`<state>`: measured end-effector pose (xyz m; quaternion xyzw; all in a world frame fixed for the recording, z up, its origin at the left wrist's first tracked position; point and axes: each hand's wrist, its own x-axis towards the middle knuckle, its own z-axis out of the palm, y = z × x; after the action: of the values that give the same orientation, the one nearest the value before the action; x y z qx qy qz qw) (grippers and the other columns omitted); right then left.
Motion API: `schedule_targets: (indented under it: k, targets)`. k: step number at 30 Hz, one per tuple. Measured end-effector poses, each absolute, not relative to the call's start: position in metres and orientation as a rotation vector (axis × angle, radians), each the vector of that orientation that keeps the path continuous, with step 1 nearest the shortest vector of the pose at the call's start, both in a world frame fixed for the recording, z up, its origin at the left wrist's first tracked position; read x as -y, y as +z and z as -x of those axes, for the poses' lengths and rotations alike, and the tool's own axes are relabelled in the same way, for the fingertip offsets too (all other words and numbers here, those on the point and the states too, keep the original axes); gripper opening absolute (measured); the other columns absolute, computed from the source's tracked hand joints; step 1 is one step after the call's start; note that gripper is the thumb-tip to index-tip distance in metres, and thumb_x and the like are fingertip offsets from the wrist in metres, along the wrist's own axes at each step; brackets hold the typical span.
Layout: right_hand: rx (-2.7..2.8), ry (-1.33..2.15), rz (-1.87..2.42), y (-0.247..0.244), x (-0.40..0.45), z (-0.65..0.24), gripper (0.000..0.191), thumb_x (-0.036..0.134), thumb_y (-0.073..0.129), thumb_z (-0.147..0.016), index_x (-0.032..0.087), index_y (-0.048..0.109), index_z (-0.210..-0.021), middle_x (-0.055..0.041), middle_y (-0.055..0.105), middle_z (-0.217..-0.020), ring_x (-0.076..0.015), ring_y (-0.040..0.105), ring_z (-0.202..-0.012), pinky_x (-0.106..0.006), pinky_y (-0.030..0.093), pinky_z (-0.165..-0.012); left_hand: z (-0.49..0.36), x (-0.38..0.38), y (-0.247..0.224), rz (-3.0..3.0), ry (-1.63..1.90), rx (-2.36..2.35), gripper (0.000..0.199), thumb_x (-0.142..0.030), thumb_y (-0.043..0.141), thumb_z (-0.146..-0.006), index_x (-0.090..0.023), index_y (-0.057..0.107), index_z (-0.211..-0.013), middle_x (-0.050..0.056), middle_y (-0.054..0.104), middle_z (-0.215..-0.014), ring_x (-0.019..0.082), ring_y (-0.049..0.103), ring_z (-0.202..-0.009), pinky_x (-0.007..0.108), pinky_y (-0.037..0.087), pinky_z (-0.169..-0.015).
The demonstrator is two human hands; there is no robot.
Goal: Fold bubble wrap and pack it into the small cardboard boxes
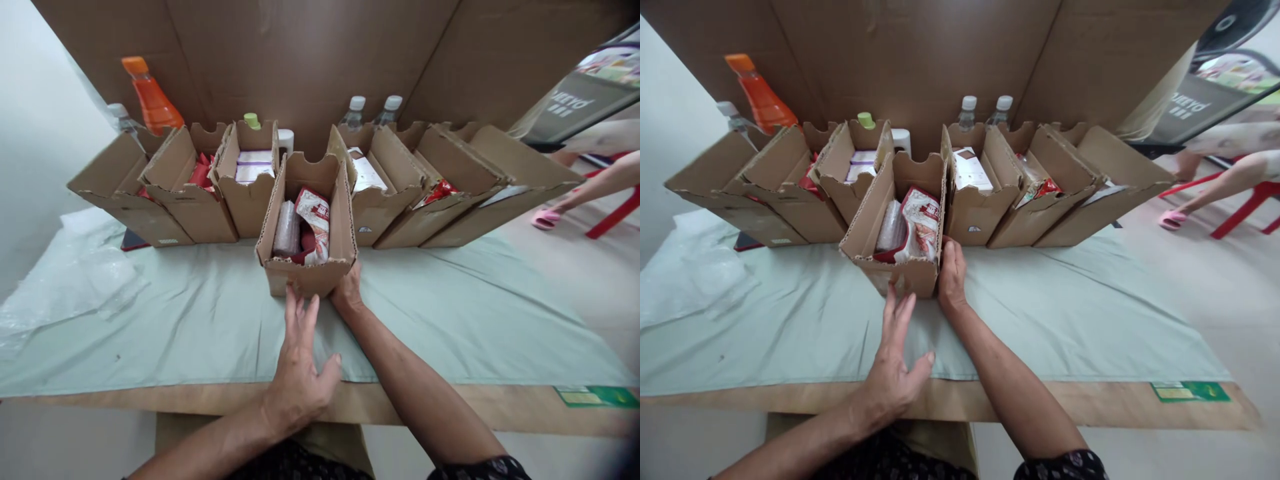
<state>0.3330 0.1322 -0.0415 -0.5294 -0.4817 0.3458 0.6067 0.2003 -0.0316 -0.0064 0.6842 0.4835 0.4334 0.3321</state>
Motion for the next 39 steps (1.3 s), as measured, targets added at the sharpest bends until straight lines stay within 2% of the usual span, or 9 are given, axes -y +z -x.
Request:
schedule_targets:
  k: [6, 14, 21, 24, 28, 30, 32, 36, 39]
  targets:
    - [0.832, 0.843, 1.211, -0.047, -0.143, -0.339, 0.046, 0.064, 0.045, -0.095, 0.023, 0.063, -0.108, -0.0074, 0.073, -0.108, -0.0216, 0.069, -0.099, -0.036, 0.057, -0.081, -0.217, -0.024, -0.013, -1.747, 1.109, -1.168, 0.089, -0.015, 0.063, -0.086, -0.029, 0.026, -0.166, 0.012, -0.016, -0.179, 0.044, 0.015, -0.165, 0.066, 0.026, -0.131]
    - [0.726, 0.883, 1.205, -0.058, -0.153, -0.343, 0.051, 0.070, 0.050, -0.091, 0.023, 0.061, -0.107, -0.0114, 0.070, -0.118, -0.0214, 0.069, -0.104, -0.032, 0.056, -0.074, -0.232, -0.101, -0.023, -1.724, 1.146, -1.174, 0.085, -0.015, 0.065, -0.080, -0.023, 0.036, -0.160, 0.013, -0.009, -0.180, 0.040, 0.007, -0.167, 0.061, 0.017, -0.134]
    - [0.744, 0.873, 1.190, -0.055, -0.153, -0.343, 0.051, 0.070, 0.052, -0.088, 0.024, 0.060, -0.107, -0.0109, 0.069, -0.118, -0.0220, 0.069, -0.105, -0.033, 0.056, -0.074, -0.226, -0.119, -0.037, -1.753, 1.056, -1.245, 0.087, -0.016, 0.063, -0.076, -0.014, 0.040, -0.159, 0.019, 0.007, -0.179, 0.037, 0.015, -0.166, 0.056, 0.017, -0.135]
    - [0.795, 0.880, 1.197, -0.051, -0.150, -0.344, 0.046, 0.067, 0.052, -0.089, 0.023, 0.061, -0.098, -0.0083, 0.071, -0.102, -0.0204, 0.070, -0.094, -0.032, 0.056, -0.073, -0.212, -0.115, -0.037, -1.845, 0.926, -1.199, 0.086, -0.020, 0.063, -0.078, -0.013, 0.041, -0.160, 0.021, 0.023, -0.176, 0.037, 0.022, -0.164, 0.058, 0.021, -0.133]
    - [0.987, 0.916, 1.197, -0.039, -0.139, -0.339, 0.042, 0.062, 0.056, -0.091, 0.022, 0.065, -0.083, -0.0045, 0.070, -0.080, -0.0189, 0.067, -0.077, -0.034, 0.055, -0.073, -0.166, -0.097, -0.034, -2.035, 0.739, -1.087, 0.077, -0.023, 0.064, -0.081, -0.021, 0.050, -0.156, 0.017, 0.040, -0.170, 0.036, 0.034, -0.160, 0.061, 0.029, -0.130]
    - [1.113, 0.932, 1.181, -0.033, -0.136, -0.334, 0.037, 0.059, 0.066, -0.087, 0.022, 0.072, -0.084, -0.0050, 0.074, -0.085, -0.0202, 0.068, -0.083, -0.037, 0.056, -0.082, -0.133, -0.084, -0.034, -2.113, 0.690, -1.022, 0.064, -0.023, 0.065, -0.082, -0.023, 0.061, -0.146, 0.015, 0.052, -0.162, 0.034, 0.040, -0.157, 0.062, 0.033, -0.127]
    - [1.238, 0.947, 1.154, -0.028, -0.139, -0.331, 0.036, 0.054, 0.077, -0.079, 0.023, 0.077, -0.099, -0.0069, 0.078, -0.105, -0.0236, 0.070, -0.101, -0.041, 0.056, -0.092, -0.101, -0.071, -0.031, -2.119, 0.708, -1.007, 0.049, -0.023, 0.065, -0.085, -0.025, 0.071, -0.133, 0.013, 0.062, -0.153, 0.033, 0.045, -0.154, 0.061, 0.038, -0.125]
    - [1.433, 0.982, 1.137, -0.023, -0.147, -0.332, 0.063, 0.051, 0.081, -0.075, 0.024, 0.070, -0.131, -0.0121, 0.068, -0.142, -0.0306, 0.063, -0.131, -0.046, 0.057, -0.099, -0.060, -0.058, -0.019, -1.819, 0.911, -1.170, 0.031, -0.029, 0.067, -0.088, -0.024, 0.079, -0.115, 0.012, 0.077, -0.129, 0.031, 0.063, -0.137, 0.057, 0.047, -0.119]
    - [1.508, 1.010, 1.178, -0.013, -0.139, -0.331, 0.050, 0.049, 0.075, -0.083, 0.023, 0.072, -0.126, -0.0117, 0.071, -0.136, -0.0292, 0.067, -0.125, -0.049, 0.057, -0.100, -0.053, -0.061, -0.007, -1.393, 1.044, -1.328, 0.028, -0.036, 0.070, -0.085, -0.021, 0.081, -0.106, 0.012, 0.081, -0.113, 0.027, 0.075, -0.109, 0.049, 0.057, -0.106]
